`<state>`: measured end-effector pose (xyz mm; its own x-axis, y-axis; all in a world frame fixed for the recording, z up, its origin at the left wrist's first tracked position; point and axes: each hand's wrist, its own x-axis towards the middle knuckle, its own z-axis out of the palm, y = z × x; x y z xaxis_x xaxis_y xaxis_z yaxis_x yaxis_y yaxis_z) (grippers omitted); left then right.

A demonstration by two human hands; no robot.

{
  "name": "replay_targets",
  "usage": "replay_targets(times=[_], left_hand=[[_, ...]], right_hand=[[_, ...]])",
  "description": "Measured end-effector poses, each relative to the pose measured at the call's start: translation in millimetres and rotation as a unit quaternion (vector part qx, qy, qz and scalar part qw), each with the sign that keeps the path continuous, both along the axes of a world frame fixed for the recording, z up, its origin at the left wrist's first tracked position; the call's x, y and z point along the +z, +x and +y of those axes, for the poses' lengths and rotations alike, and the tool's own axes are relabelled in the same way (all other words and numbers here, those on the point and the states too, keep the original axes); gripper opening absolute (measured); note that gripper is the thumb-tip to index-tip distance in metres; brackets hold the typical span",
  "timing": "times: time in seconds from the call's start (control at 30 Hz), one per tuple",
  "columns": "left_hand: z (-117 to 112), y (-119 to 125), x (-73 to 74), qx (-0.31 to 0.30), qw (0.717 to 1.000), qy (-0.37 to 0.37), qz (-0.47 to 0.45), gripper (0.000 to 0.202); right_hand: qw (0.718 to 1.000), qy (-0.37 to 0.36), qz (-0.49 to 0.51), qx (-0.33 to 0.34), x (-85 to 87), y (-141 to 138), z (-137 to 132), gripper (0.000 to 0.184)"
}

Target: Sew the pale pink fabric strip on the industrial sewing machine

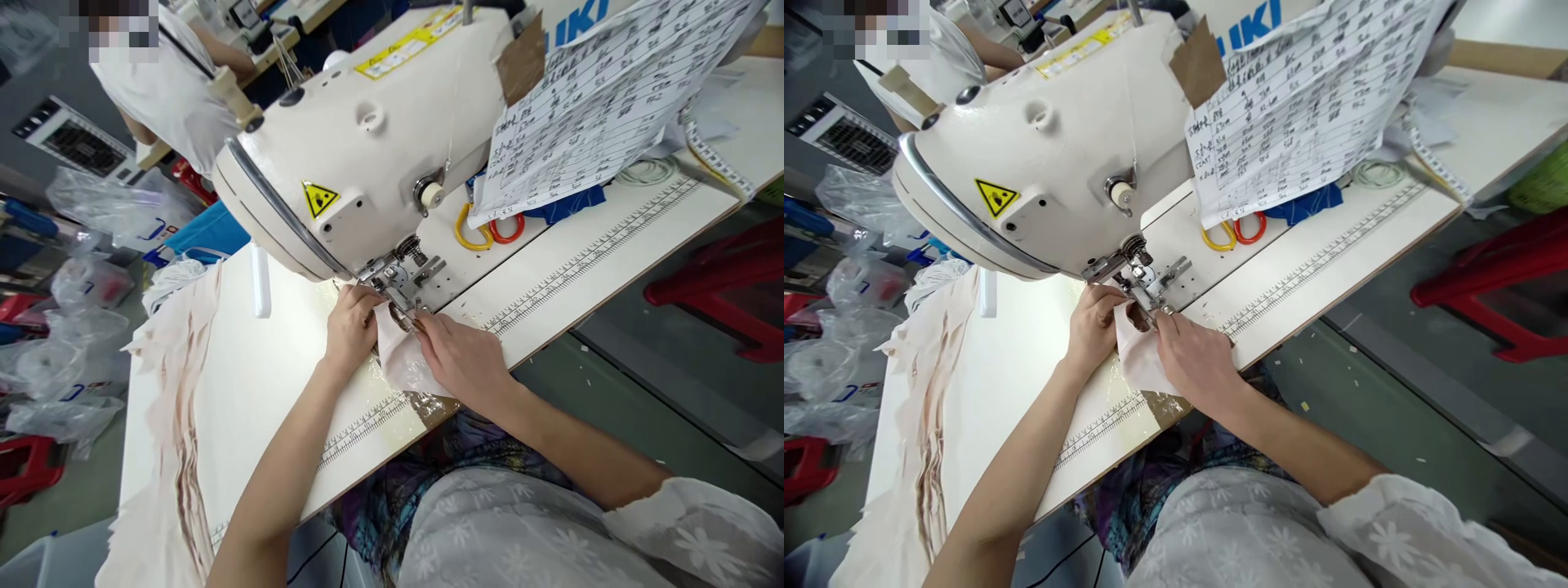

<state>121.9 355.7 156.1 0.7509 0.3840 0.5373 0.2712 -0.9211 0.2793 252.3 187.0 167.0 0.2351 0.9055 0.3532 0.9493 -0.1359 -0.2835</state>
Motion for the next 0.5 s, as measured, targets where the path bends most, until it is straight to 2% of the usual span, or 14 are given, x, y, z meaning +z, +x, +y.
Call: replay_targets(times=[0.17,0.27,0.37,0.5], left_hand=[[-12,-8,13.1,-0.035,0.996,0.007,0.086,0.027],[-23,-8,19.1,-0.021,0.989,0.034,0.146,0.033],[-38,-3,18.1,0.029,0.983,0.048,0.172,0.032],[-55,1,9.7,0.088,0.982,0.049,0.163,0.036]], right_hand=[[0.995,0.038,0.092,0.022,-1.2,5,-52,0.020],[0.991,0.031,0.122,0.053,-1.4,8,-79,0.021],[0.990,0.034,0.107,0.079,-1.7,11,-88,0.023],[0.992,0.053,0.064,0.095,-2.3,12,-81,0.023]])
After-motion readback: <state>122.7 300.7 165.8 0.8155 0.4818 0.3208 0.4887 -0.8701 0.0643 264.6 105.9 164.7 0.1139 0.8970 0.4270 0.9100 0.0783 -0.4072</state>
